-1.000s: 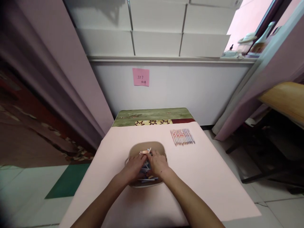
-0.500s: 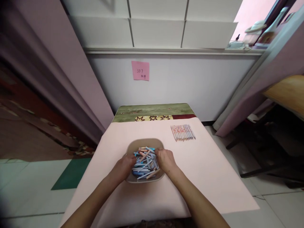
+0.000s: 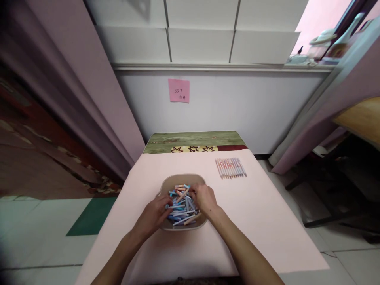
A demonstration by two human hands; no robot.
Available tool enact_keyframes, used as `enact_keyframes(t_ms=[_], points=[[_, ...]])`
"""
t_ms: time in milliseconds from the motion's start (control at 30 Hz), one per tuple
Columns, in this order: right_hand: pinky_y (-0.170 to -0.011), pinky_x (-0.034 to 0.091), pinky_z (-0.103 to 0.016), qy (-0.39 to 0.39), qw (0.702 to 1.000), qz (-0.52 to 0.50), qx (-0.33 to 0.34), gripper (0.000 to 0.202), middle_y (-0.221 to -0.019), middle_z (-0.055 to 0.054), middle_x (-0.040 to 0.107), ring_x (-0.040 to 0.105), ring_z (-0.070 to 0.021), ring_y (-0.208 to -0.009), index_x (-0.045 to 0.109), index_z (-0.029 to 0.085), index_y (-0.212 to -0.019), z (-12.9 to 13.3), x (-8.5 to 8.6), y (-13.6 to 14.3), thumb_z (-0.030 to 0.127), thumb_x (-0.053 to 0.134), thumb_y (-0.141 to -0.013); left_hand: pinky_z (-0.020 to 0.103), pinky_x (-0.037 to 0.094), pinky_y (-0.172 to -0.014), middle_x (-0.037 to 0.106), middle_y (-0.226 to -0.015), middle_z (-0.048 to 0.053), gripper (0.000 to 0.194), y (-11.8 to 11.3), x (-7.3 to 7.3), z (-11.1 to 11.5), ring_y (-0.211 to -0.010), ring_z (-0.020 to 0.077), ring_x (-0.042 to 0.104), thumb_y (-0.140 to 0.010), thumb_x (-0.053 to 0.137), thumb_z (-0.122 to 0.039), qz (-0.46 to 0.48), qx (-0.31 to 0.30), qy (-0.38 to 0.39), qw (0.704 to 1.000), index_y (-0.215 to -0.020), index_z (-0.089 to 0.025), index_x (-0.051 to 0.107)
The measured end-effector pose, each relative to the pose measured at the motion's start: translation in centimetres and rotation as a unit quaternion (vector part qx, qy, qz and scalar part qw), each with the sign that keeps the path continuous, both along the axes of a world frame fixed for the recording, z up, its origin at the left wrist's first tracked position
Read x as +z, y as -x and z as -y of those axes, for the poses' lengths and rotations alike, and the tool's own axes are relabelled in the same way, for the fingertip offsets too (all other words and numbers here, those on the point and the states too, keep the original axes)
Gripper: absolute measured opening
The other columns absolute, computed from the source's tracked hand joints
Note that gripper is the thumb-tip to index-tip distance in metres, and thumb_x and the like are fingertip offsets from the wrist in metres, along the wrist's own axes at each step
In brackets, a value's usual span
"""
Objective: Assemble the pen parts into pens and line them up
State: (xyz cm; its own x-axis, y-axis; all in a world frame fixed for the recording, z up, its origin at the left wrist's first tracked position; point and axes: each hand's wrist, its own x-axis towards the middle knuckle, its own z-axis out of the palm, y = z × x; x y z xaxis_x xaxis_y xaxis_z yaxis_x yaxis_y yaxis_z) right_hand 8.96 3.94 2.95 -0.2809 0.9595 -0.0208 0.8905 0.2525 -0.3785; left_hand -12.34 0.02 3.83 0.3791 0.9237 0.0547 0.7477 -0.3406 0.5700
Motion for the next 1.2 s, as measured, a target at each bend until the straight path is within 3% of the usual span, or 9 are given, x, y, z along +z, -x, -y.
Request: enact_keyframes(t_ms=[67,200,433,500,600,767,900,1000,1200], points=[[-0.076,0.042,-0.023,0.006,1.0,0.004,0.03,0.021,-0.102,-0.003,0.07,0.064,-0.0175,-0.093,0.07,0.028,-0.099,-0.5,-0.1,1.0,0.028,0.052,-0.089,0.037,0.046,-0.088,0.065,-0.108,0.008,0.014,0.5,-0.1,0.8,-0.101,0.0236,0.059,-0.084,0.051,-0.024,0.042,0.009,-0.017,0.999,-0.091,-0.023,0.063],[-0.072,0.044,-0.025,0.021,0.998,0.017,0.057,0.02,-0.102,-0.005,0.07,0.066,-0.0198,-0.088,0.071,0.027,-0.096,-1.5,-0.7,2.7,0.032,0.053,-0.088,0.04,0.046,-0.093,0.066,-0.111,0.009,0.018,2.1,-0.4,1.9,-0.107,0.0249,0.059,-0.088,0.048,-0.031,0.078,0.094,-0.08,0.989,-0.091,-0.023,0.064],[-0.07,0.044,-0.025,0.001,1.0,-0.01,-0.001,0.02,-0.093,-0.007,0.07,0.065,-0.0194,-0.083,0.069,0.021,-0.092,-0.3,-0.7,0.9,0.028,0.051,-0.088,0.032,0.05,-0.075,0.068,-0.092,0.005,0.018,4.1,0.0,2.0,-0.08,0.0203,0.064,-0.086,0.051,-0.034,0.086,0.179,-0.117,0.973,-0.092,-0.022,0.063],[-0.067,0.044,-0.024,-0.011,0.993,-0.109,-0.045,0.022,-0.084,-0.005,0.069,0.064,-0.018,-0.077,0.068,0.021,-0.091,0.7,-0.6,-0.2,0.03,0.048,-0.088,0.03,0.049,-0.069,0.066,-0.085,0.004,0.016,3.5,0.2,1.5,-0.072,0.0184,0.062,-0.086,0.05,-0.033,0.074,0.168,-0.1,0.978,-0.088,-0.022,0.062],[-0.058,0.043,-0.023,-0.005,0.962,-0.254,-0.097,0.029,-0.071,-0.002,0.067,0.061,-0.016,-0.063,0.066,0.019,-0.098,2.2,-0.6,-1.4,0.035,0.044,-0.089,0.03,0.047,-0.071,0.064,-0.083,0.004,0.013,1.4,0.3,-0.1,-0.079,0.0201,0.061,-0.085,0.05,-0.027,0.015,0.098,-0.049,0.994,-0.081,-0.023,0.062],[-0.056,0.043,-0.022,-0.035,0.943,-0.3,-0.139,0.031,-0.067,0.0,0.066,0.06,-0.0155,-0.058,0.064,0.019,-0.106,3.4,-0.7,-2.1,0.036,0.049,-0.084,0.036,0.044,-0.086,0.068,-0.105,0.006,0.024,-2.8,-0.8,-3.6,-0.1,0.0256,0.059,-0.082,0.049,-0.019,-0.079,-0.032,-0.018,0.996,-0.096,-0.026,0.068],[-0.058,0.045,-0.024,-0.04,0.939,-0.3,-0.167,0.031,-0.07,-0.001,0.068,0.062,-0.0165,-0.059,0.063,0.02,-0.106,3.5,-0.7,-2.9,0.038,0.05,-0.083,0.04,0.043,-0.087,0.069,-0.101,0.011,0.024,-4.4,-2.4,-5.5,-0.098,0.0294,0.061,-0.083,0.048,-0.019,-0.1,-0.039,-0.021,0.994,-0.093,-0.021,0.07],[-0.059,0.046,-0.024,-0.043,0.936,-0.302,-0.178,0.032,-0.074,-0.002,0.069,0.063,-0.0162,-0.06,0.063,0.02,-0.106,3.6,-0.9,-3.6,0.038,0.051,-0.083,0.041,0.044,-0.087,0.069,-0.095,0.013,0.021,-4.5,-2.8,-5.9,-0.095,0.0301,0.062,-0.082,0.05,-0.016,-0.101,-0.035,-0.023,0.994,-0.09,-0.019,0.069],[-0.06,0.047,-0.024,-0.039,0.938,-0.291,-0.186,0.031,-0.077,-0.002,0.07,0.063,-0.0166,-0.061,0.064,0.021,-0.105,3.9,-1.2,-4.4,0.04,0.051,-0.083,0.042,0.042,-0.09,0.067,-0.094,0.011,0.019,-2.7,-0.8,-4.6,-0.097,0.0278,0.059,-0.086,0.047,-0.021,-0.083,-0.009,-0.05,0.995,-0.089,-0.021,0.066]])
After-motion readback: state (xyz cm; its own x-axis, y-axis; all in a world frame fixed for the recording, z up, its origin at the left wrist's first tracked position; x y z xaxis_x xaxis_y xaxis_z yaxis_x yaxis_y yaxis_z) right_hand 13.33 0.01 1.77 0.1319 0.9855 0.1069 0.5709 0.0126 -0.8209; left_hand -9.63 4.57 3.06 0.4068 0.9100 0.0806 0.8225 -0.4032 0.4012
